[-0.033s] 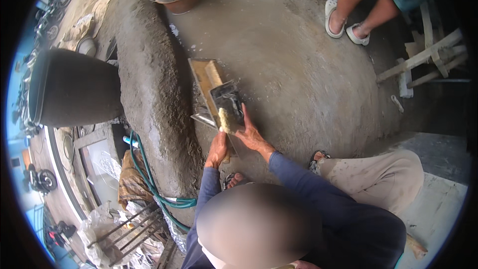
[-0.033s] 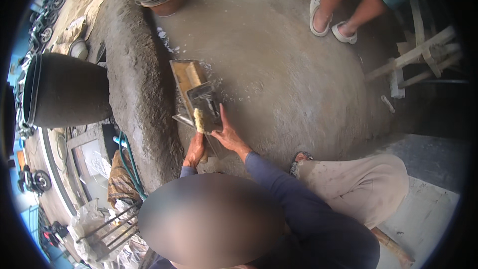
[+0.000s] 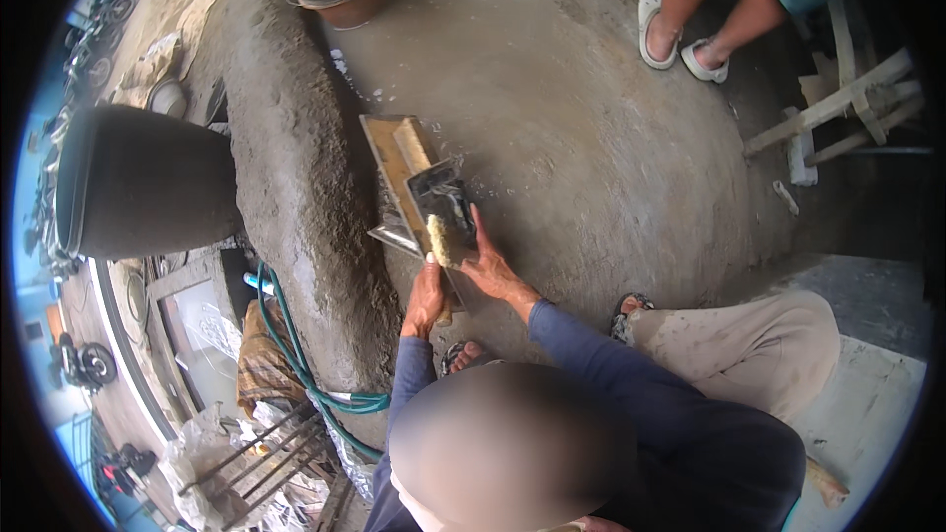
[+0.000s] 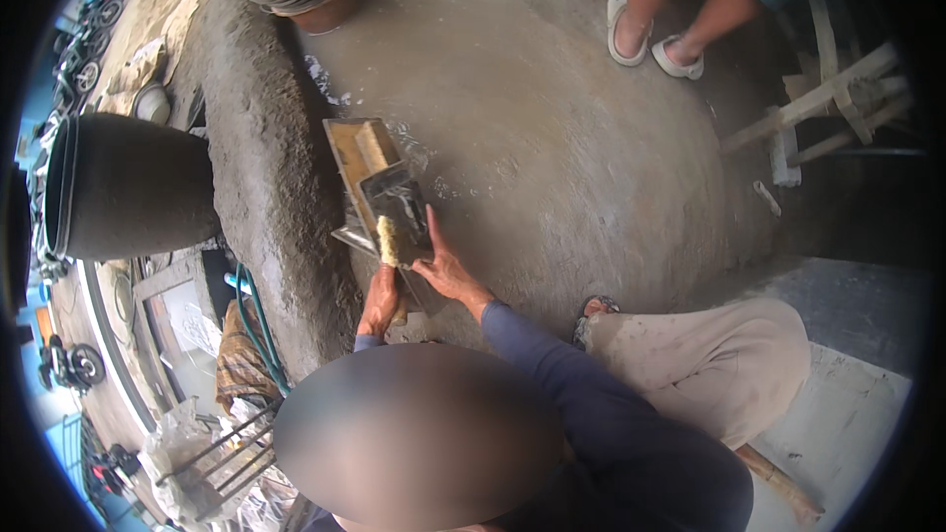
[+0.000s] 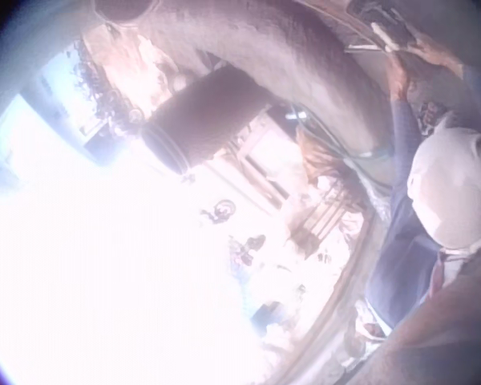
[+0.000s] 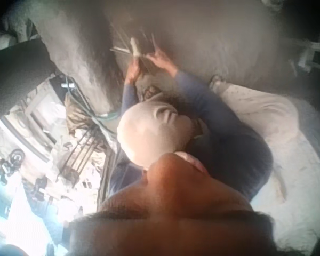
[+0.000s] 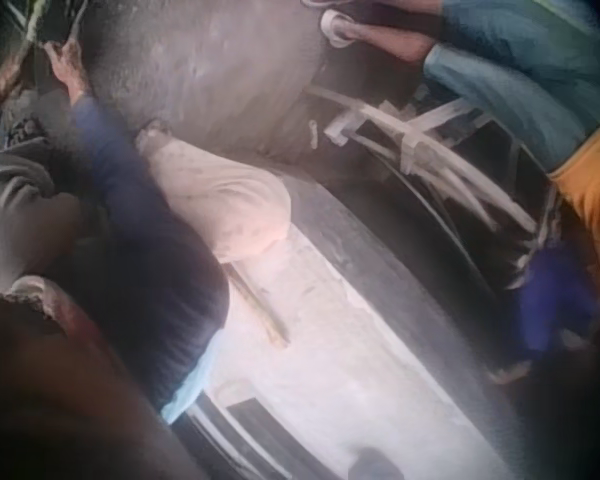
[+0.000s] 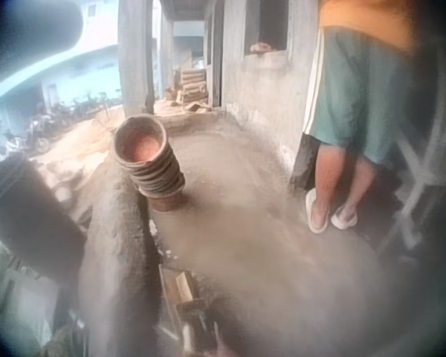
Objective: The person smooths a wet concrete floor using a trowel and a wooden float, then rinses buckets with a hose. The person works near a doorway in a cluttered construction area, handling tools and containers while another person stands nearby.
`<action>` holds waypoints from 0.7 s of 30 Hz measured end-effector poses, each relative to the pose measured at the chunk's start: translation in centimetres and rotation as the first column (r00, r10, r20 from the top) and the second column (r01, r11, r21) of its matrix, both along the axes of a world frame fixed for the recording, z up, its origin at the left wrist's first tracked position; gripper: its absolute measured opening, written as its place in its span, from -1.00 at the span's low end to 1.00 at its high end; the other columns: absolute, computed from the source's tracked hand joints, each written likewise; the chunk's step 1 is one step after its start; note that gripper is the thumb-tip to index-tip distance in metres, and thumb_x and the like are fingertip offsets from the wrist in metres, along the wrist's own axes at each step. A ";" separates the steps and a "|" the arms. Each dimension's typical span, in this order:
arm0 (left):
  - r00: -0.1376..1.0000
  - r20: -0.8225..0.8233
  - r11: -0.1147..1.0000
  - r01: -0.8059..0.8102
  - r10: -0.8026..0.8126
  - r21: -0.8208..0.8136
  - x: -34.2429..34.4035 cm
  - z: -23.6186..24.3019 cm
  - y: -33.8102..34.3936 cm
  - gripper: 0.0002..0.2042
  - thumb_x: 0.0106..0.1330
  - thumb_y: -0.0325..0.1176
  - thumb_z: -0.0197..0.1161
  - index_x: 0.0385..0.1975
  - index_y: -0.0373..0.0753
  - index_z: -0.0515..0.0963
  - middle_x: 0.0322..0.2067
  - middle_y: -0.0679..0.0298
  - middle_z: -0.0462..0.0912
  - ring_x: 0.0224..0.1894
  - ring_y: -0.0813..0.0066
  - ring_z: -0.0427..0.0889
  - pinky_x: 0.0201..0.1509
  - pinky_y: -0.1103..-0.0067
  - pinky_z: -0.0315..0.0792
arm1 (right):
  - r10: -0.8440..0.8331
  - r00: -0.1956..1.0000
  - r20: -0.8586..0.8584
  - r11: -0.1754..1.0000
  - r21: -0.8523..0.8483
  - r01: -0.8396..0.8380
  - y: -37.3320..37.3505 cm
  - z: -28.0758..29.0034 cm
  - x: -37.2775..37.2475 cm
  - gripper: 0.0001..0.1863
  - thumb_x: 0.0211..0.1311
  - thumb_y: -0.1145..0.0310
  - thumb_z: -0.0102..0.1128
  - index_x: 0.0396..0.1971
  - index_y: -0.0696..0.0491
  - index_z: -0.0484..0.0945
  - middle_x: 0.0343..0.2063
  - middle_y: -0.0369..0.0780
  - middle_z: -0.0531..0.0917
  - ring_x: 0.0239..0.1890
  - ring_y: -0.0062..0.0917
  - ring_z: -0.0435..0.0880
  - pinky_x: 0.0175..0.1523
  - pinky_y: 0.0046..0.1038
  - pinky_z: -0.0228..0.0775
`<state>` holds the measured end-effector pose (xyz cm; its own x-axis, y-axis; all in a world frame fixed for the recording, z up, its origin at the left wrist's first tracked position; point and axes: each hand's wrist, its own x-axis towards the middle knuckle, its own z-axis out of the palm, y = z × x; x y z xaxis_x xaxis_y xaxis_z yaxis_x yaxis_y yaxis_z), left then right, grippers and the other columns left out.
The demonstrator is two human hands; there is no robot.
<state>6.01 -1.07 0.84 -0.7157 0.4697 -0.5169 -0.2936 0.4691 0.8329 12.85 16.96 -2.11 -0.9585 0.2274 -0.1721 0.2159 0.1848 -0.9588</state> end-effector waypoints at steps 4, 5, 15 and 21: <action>0.995 -0.095 0.997 -0.027 0.034 0.072 -2.3 7.3 -1.4 -0.24 0.71 0.23 -0.27 0.32 -0.45 0.49 0.15 -0.02 0.69 0.19 0.27 0.62 0.34 0.39 0.43 | 0.023 0.986 -0.165 1.000 0.004 -0.022 -2.5 3.3 -3.2 0.20 0.38 0.23 0.36 0.69 -0.02 -0.43 0.65 0.15 -0.11 0.68 0.06 -0.07 0.70 -0.09 -0.08; 0.994 -0.104 0.996 -0.036 0.044 0.084 -2.9 8.8 -1.6 -0.25 0.72 0.21 -0.25 0.38 -0.46 0.41 0.22 -0.01 0.65 0.23 0.28 0.59 0.37 0.40 0.41 | 0.034 0.981 -0.191 0.998 0.050 -0.025 -2.9 4.4 -3.9 0.20 0.41 0.18 0.35 0.69 0.00 -0.45 0.65 0.15 -0.12 0.68 0.06 -0.06 0.70 -0.09 -0.08; 0.989 -0.142 0.992 0.029 -0.047 -0.125 -9.1 32.1 0.7 -0.29 0.71 0.18 -0.23 0.26 -0.49 0.47 0.09 -0.20 0.63 0.13 -0.06 0.63 0.27 0.24 0.44 | 0.117 0.944 -0.308 0.986 0.147 -0.074 -1.7 21.0 -9.0 -0.27 0.50 0.17 0.25 0.60 -0.07 0.25 0.67 0.12 -0.21 0.69 0.14 -0.20 0.73 -0.05 -0.20; 0.989 -0.151 0.985 -0.020 -0.007 -0.174 -11.0 50.0 0.9 -0.35 0.69 0.15 -0.15 -0.06 -0.49 0.50 -0.25 -0.19 0.62 -0.15 -0.05 0.65 0.02 0.21 0.49 | 0.140 0.922 -0.361 0.945 0.328 -0.015 -2.2 39.4 -10.9 -0.30 0.55 0.24 0.21 0.56 0.08 0.22 0.52 0.16 0.19 0.56 0.10 0.20 0.61 -0.08 0.13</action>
